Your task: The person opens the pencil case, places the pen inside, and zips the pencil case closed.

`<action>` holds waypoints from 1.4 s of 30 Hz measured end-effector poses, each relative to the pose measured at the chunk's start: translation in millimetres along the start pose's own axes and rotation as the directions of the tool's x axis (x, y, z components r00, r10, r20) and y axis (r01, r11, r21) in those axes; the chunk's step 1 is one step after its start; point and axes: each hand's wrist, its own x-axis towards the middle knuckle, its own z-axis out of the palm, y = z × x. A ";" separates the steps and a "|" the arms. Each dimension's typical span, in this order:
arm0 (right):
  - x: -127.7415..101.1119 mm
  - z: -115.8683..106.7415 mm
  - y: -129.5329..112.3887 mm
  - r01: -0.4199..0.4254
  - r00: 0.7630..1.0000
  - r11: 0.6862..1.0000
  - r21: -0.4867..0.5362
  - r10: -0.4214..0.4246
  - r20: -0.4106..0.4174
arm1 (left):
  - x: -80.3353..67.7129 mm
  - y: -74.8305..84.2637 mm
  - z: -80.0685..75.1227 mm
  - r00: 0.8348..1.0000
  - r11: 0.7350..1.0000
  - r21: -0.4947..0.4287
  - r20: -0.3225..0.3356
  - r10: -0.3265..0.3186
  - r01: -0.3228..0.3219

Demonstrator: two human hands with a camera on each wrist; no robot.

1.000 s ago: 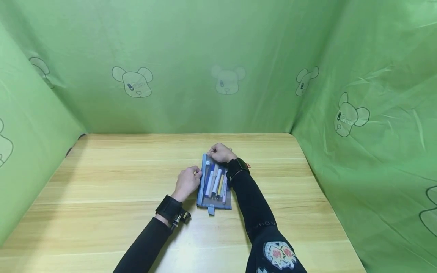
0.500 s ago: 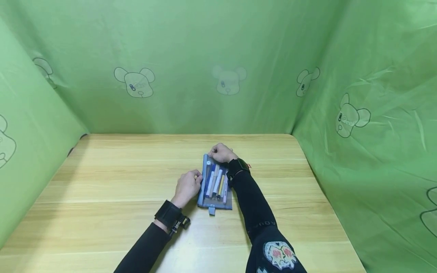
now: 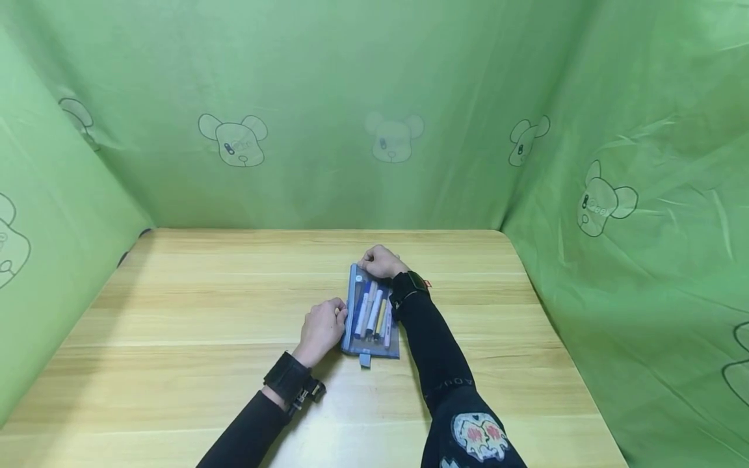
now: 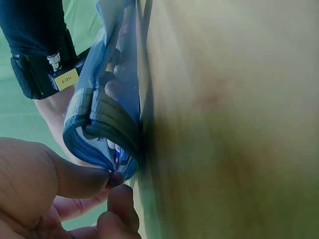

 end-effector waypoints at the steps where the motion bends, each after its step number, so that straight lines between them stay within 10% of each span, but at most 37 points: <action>1: 0.1 -0.2 0.4 0.002 1.000 1.000 0.000 -0.002 -0.001 | -1.2 0.2 0.3 1.000 1.000 -0.002 -0.002 0.001 -0.001; 42: -3.7 -5.4 0.4 -0.012 1.000 0.999 -0.037 0.012 -0.001 | -38.6 6.2 -0.7 0.999 0.999 0.027 -0.029 0.040 -0.039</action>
